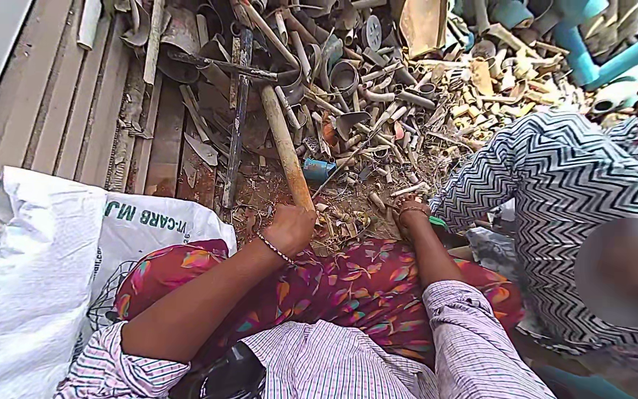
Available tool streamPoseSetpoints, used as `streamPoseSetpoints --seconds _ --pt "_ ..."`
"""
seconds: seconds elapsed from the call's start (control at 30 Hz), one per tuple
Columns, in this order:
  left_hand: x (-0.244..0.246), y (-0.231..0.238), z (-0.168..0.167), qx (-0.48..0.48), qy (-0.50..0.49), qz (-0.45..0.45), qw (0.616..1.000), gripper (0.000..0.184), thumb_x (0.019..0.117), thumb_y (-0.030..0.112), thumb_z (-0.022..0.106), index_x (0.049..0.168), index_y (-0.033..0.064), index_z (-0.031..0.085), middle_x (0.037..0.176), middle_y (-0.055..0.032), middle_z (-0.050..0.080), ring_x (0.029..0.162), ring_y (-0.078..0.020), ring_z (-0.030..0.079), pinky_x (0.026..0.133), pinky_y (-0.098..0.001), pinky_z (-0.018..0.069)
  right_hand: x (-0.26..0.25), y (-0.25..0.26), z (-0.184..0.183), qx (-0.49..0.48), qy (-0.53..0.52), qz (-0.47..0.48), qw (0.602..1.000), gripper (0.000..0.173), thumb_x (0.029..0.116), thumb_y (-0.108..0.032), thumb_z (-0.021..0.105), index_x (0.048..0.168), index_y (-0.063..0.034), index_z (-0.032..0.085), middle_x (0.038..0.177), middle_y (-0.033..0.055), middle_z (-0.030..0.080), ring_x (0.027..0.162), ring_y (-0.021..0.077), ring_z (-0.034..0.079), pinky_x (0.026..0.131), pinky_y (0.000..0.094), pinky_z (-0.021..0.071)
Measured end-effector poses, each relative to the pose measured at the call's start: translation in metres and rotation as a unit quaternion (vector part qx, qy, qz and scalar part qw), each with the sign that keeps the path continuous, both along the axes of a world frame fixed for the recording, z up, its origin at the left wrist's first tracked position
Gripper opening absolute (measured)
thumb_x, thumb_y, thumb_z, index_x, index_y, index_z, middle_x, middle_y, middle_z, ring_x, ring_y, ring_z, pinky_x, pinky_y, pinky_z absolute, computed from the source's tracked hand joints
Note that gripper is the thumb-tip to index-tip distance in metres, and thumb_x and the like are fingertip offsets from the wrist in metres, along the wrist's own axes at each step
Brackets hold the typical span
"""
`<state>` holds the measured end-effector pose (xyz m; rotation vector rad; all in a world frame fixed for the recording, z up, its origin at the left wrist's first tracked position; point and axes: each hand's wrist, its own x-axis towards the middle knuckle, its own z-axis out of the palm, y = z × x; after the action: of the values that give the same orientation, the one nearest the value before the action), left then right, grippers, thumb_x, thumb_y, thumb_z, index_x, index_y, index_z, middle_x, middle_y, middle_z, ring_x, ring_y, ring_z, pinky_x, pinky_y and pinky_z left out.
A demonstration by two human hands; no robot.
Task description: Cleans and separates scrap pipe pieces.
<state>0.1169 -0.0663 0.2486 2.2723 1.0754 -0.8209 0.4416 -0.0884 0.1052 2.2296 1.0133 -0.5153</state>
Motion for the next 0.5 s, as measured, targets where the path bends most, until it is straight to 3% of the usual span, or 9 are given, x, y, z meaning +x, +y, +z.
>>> streamPoseSetpoints --seconds 0.07,0.13,0.23,0.37,0.5 --pt "0.001 0.001 0.001 -0.004 -0.006 0.0 1.0 0.041 0.1059 0.029 0.056 0.135 0.0007 0.059 0.126 -0.0241 0.063 0.118 -0.0421 0.062 0.095 -0.0581 0.0486 -0.014 0.009 0.036 -0.041 0.011 0.005 0.999 0.05 0.0974 -0.018 0.066 0.139 0.0075 0.053 0.14 0.0318 0.055 0.129 0.0495 0.055 0.095 0.0675 0.047" --pt "0.002 0.0 0.002 -0.006 -0.005 -0.006 1.0 0.042 0.1062 0.031 0.056 0.135 0.0012 0.058 0.127 -0.0235 0.063 0.118 -0.0414 0.062 0.095 -0.0573 0.0486 -0.026 0.013 0.059 -0.038 -0.001 -0.008 0.999 0.042 0.0983 -0.02 0.065 0.129 0.0079 0.06 0.134 0.0305 0.06 0.126 0.0471 0.058 0.094 0.0648 0.0483" --pt "0.003 -0.001 0.001 -0.014 0.001 -0.007 1.0 0.04 0.1067 0.029 0.055 0.136 0.0003 0.058 0.128 -0.0239 0.062 0.118 -0.0417 0.061 0.096 -0.0573 0.0478 -0.021 0.01 0.04 0.017 0.008 -0.012 1.0 0.04 0.1001 -0.022 0.064 0.126 0.0086 0.063 0.134 0.0318 0.06 0.127 0.048 0.057 0.097 0.0649 0.0471" --pt "0.003 -0.001 0.0 -0.021 0.001 -0.005 1.0 0.04 0.1074 0.027 0.053 0.137 0.0006 0.057 0.13 -0.0233 0.062 0.122 -0.0409 0.06 0.098 -0.0572 0.0467 -0.033 0.005 0.01 -0.019 0.038 0.015 0.999 0.047 0.1 -0.009 0.059 0.14 0.0144 0.049 0.143 0.0338 0.052 0.134 0.049 0.051 0.103 0.0628 0.0445" --pt "-0.001 -0.002 0.002 -0.022 -0.001 -0.01 1.0 0.04 0.1084 0.027 0.05 0.139 0.0004 0.055 0.133 -0.0237 0.06 0.124 -0.0413 0.058 0.099 -0.0575 0.0464 -0.053 0.012 0.035 -0.115 0.059 0.107 0.986 0.036 0.098 -0.015 0.065 0.125 0.0088 0.063 0.136 0.0314 0.058 0.129 0.0486 0.055 0.098 0.0671 0.0451"
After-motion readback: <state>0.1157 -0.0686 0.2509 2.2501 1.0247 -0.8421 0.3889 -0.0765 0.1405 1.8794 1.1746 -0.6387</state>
